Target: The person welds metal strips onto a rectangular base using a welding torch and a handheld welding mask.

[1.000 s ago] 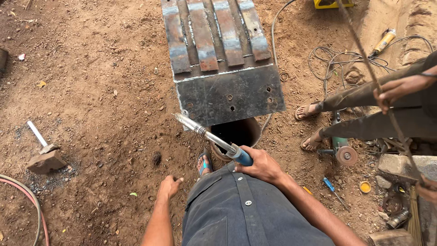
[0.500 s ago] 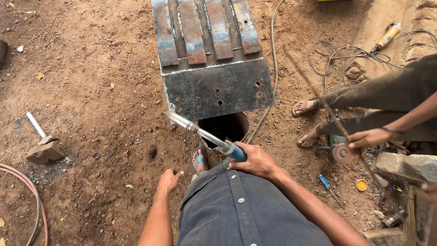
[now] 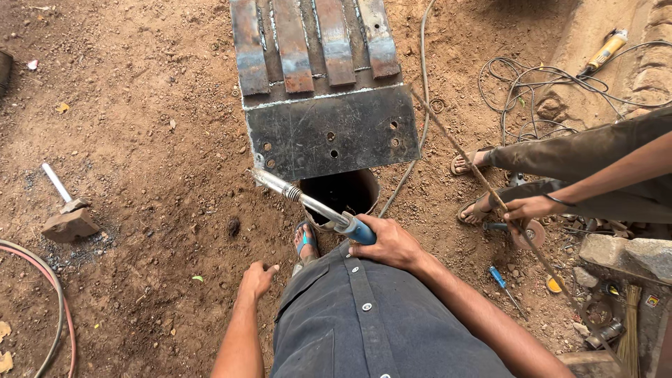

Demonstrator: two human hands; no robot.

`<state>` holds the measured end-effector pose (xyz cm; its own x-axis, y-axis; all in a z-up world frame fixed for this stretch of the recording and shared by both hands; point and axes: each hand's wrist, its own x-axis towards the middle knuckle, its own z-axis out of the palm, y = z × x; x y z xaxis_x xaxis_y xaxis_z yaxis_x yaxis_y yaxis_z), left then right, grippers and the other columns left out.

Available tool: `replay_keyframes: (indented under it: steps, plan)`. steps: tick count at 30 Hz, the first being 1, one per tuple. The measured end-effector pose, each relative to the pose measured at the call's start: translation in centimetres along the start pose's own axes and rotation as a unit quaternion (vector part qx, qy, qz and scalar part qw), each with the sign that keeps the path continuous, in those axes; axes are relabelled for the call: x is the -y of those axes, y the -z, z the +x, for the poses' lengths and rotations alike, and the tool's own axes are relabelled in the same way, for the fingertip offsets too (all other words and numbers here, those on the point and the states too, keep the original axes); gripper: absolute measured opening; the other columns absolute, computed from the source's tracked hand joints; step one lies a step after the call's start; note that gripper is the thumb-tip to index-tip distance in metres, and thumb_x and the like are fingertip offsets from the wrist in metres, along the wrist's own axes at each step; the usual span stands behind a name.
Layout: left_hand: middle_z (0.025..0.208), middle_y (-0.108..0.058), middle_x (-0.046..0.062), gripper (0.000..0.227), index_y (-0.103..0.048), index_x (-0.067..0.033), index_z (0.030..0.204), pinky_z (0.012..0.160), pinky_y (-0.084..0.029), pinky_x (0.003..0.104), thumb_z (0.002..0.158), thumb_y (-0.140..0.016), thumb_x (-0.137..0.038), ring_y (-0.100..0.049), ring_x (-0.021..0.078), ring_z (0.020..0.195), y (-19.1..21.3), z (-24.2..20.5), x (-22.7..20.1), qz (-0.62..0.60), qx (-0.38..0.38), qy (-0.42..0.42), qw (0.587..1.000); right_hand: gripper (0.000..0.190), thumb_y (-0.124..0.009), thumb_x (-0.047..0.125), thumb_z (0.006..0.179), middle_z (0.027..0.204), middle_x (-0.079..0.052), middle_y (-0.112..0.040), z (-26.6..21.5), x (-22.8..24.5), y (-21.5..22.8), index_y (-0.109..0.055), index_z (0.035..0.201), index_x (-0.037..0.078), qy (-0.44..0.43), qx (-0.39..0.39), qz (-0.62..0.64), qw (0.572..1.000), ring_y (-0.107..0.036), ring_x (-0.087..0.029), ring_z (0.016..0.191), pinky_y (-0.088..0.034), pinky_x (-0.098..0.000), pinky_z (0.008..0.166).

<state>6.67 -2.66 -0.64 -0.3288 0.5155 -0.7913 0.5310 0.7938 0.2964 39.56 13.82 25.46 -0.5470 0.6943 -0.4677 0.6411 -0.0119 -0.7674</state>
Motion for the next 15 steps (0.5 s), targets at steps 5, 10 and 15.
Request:
replay_keyframes:
  steps: [5,10,15]
  plan:
    - [0.123,-0.073,0.023,0.053,-0.072,-0.004,0.124,0.103,-0.05,0.045,0.09,-0.069,-0.044,-0.071,0.0344,0.115,-0.3,0.0,-0.5,-0.003,-0.005,-0.026,1.0,0.057,-0.083,0.039,0.075,0.105,-0.012,-0.079,0.0,-0.5,0.2,-0.068,0.125,0.015,-0.013,-0.002,-0.003,1.0,-0.077,-0.026,0.098,-0.058,-0.0428,0.092]
    - [0.121,-0.074,0.022,0.051,-0.073,-0.0041,0.122,0.103,-0.051,0.045,0.09,-0.068,-0.043,-0.071,0.0339,0.115,-0.5,0.1,-0.9,0.004,0.001,-0.019,1.0,0.059,-0.083,0.039,0.076,0.107,-0.012,-0.078,-0.2,-1.0,0.5,-0.067,0.127,0.014,-0.015,-0.004,-0.006,1.0,-0.076,-0.026,0.099,-0.058,-0.0433,0.091]
    - [0.122,-0.073,0.023,0.051,-0.073,-0.0036,0.122,0.103,-0.051,0.044,0.09,-0.069,-0.043,-0.071,0.0336,0.115,-0.8,0.5,-0.8,0.018,0.0,-0.034,0.999,0.061,-0.083,0.038,0.076,0.109,-0.013,-0.077,-0.3,-1.5,0.6,-0.065,0.128,0.012,0.014,-0.017,0.007,1.0,-0.075,-0.026,0.101,-0.057,-0.0438,0.091]
